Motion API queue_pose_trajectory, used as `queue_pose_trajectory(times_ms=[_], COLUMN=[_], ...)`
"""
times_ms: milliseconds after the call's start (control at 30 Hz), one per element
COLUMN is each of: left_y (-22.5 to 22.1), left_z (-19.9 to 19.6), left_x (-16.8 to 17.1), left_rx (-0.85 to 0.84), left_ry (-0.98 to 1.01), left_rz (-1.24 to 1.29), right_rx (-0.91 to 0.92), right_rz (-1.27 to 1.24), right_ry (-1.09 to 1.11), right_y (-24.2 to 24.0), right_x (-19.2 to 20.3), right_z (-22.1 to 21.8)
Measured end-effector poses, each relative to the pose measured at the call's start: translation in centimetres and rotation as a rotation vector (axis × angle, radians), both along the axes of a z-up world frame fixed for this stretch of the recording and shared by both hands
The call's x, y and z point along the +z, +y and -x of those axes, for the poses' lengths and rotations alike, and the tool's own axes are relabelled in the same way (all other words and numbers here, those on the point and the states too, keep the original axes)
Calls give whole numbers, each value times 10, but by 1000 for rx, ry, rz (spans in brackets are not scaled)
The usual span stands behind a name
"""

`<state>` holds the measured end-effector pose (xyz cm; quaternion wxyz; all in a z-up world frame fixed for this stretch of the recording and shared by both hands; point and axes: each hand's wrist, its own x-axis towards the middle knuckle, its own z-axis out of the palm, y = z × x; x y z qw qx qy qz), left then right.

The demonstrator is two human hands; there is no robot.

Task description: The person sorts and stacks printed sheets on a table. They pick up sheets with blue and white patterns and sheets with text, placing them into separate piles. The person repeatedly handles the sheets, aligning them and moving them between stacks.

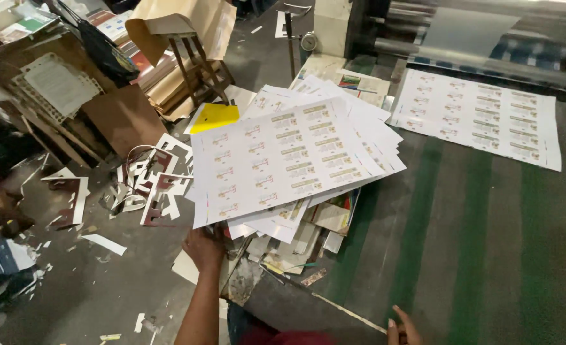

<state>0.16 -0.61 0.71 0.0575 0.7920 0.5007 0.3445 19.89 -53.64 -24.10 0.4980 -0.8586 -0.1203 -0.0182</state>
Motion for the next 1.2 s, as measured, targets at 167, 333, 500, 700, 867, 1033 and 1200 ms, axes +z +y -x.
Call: queue_pose_trajectory(times_ms=[167, 333, 500, 700, 867, 1033, 1200], left_y=[4, -7, -6, -3, -5, 1, 8], left_z=[1, 1, 4, 6, 4, 6, 1], left_x=[-3, 17, 12, 9, 17, -6, -16], left_rx=[-1, -14, -10, -9, -48, -12, 5], left_ry=[-52, -96, -82, -60, -109, -53, -58], left_rz=[58, 106, 89, 32, 131, 13, 8], right_rx=[-39, 49, -56, 124, 68, -127, -94], right_rz=[58, -10, 110, 11, 79, 50, 13], right_ry=[199, -79, 77, -207, -15, 91, -88], right_y=[-3, -15, -20, -29, -13, -2, 2], right_x=[-23, -68, -78, -120, -68, -29, -20], right_z=[-9, -23, -18, -38, -31, 2, 3])
